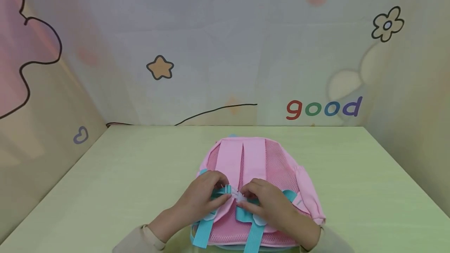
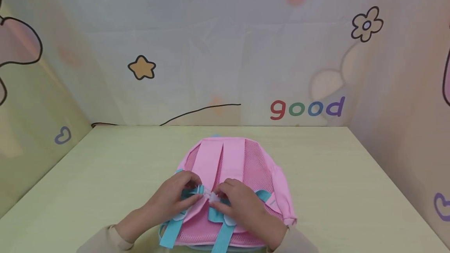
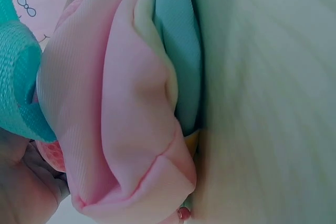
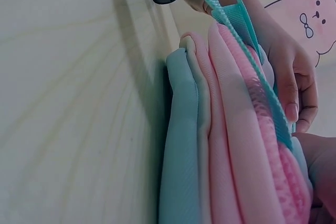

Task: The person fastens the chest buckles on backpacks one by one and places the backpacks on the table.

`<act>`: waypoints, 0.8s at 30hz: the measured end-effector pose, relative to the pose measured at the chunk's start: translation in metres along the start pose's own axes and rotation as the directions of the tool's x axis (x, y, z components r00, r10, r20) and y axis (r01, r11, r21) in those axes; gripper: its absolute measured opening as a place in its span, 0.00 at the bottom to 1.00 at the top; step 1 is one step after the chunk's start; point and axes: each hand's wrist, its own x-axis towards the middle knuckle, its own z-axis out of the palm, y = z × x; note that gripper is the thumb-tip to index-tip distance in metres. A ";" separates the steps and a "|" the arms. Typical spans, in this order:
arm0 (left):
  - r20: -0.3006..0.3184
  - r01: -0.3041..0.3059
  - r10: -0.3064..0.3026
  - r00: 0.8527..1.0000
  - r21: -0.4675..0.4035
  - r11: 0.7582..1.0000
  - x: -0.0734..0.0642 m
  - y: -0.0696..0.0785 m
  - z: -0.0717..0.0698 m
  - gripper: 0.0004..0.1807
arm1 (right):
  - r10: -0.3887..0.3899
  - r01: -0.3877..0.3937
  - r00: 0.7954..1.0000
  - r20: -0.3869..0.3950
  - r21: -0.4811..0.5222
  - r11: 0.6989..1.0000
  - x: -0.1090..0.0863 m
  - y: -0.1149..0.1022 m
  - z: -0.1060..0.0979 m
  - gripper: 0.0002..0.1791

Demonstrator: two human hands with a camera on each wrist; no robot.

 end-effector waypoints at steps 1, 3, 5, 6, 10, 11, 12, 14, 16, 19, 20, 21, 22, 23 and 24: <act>0.001 0.000 0.000 1.000 0.001 1.000 0.000 0.000 0.000 0.09 | 0.002 -0.002 1.000 0.000 0.002 1.000 0.000 0.000 0.000 0.09; 0.002 -0.002 0.002 1.000 0.003 1.000 0.000 0.000 0.000 0.09 | 0.007 -0.007 1.000 0.005 0.004 1.000 0.000 0.000 0.000 0.09; 0.004 -0.004 0.004 1.000 0.003 1.000 0.001 0.000 0.000 0.09 | 0.012 -0.012 1.000 0.011 0.006 1.000 0.000 0.000 -0.001 0.09; 0.005 -0.004 0.004 1.000 0.003 1.000 0.001 0.000 -0.001 0.09 | 0.013 -0.013 1.000 0.014 0.006 1.000 0.000 0.000 -0.001 0.09; 0.013 0.002 -0.002 1.000 -0.003 1.000 0.000 0.000 -0.001 0.09 | 0.010 -0.011 1.000 0.018 0.007 1.000 0.001 0.001 -0.001 0.08; 0.016 0.003 -0.003 1.000 -0.004 1.000 0.000 0.000 -0.001 0.09 | 0.009 -0.009 1.000 0.017 0.008 1.000 0.001 0.001 -0.001 0.08; 0.018 0.004 -0.004 1.000 -0.005 1.000 0.000 0.000 -0.001 0.09 | 0.007 -0.007 1.000 0.017 0.007 1.000 0.001 0.001 0.000 0.08; 0.022 0.006 -0.006 1.000 -0.005 1.000 0.000 0.001 -0.002 0.09 | 0.005 -0.005 1.000 0.014 0.006 1.000 0.001 0.001 0.000 0.08; 0.024 0.002 -0.002 1.000 0.001 1.000 0.000 0.000 -0.002 0.09 | 0.004 -0.004 1.000 0.010 0.005 1.000 0.001 0.001 0.000 0.08; 0.024 -0.009 0.009 1.000 0.009 1.000 0.000 0.000 -0.001 0.09 | 0.005 -0.005 1.000 0.006 0.005 1.000 0.000 0.002 0.001 0.08; 0.024 -0.012 0.011 1.000 0.011 1.000 0.000 0.000 -0.001 0.09 | 0.006 -0.006 1.000 0.005 0.007 1.000 0.000 0.002 0.000 0.08; 0.023 -0.014 0.014 1.000 0.013 1.000 0.001 0.000 -0.001 0.09 | 0.006 -0.006 1.000 0.005 0.009 1.000 0.000 0.002 0.000 0.08; 0.023 -0.014 0.014 1.000 0.012 1.000 0.001 0.000 -0.001 0.09 | 0.007 -0.007 1.000 0.006 0.012 1.000 0.000 0.002 0.000 0.08; 0.024 -0.013 0.012 1.000 0.013 1.000 0.001 0.000 -0.001 0.09 | 0.008 -0.008 1.000 0.008 0.015 1.000 0.000 0.002 0.000 0.07; 0.027 -0.010 0.010 1.000 0.012 1.000 0.001 0.000 -0.001 0.09 | 0.009 -0.009 1.000 0.009 0.018 1.000 0.000 0.002 0.000 0.07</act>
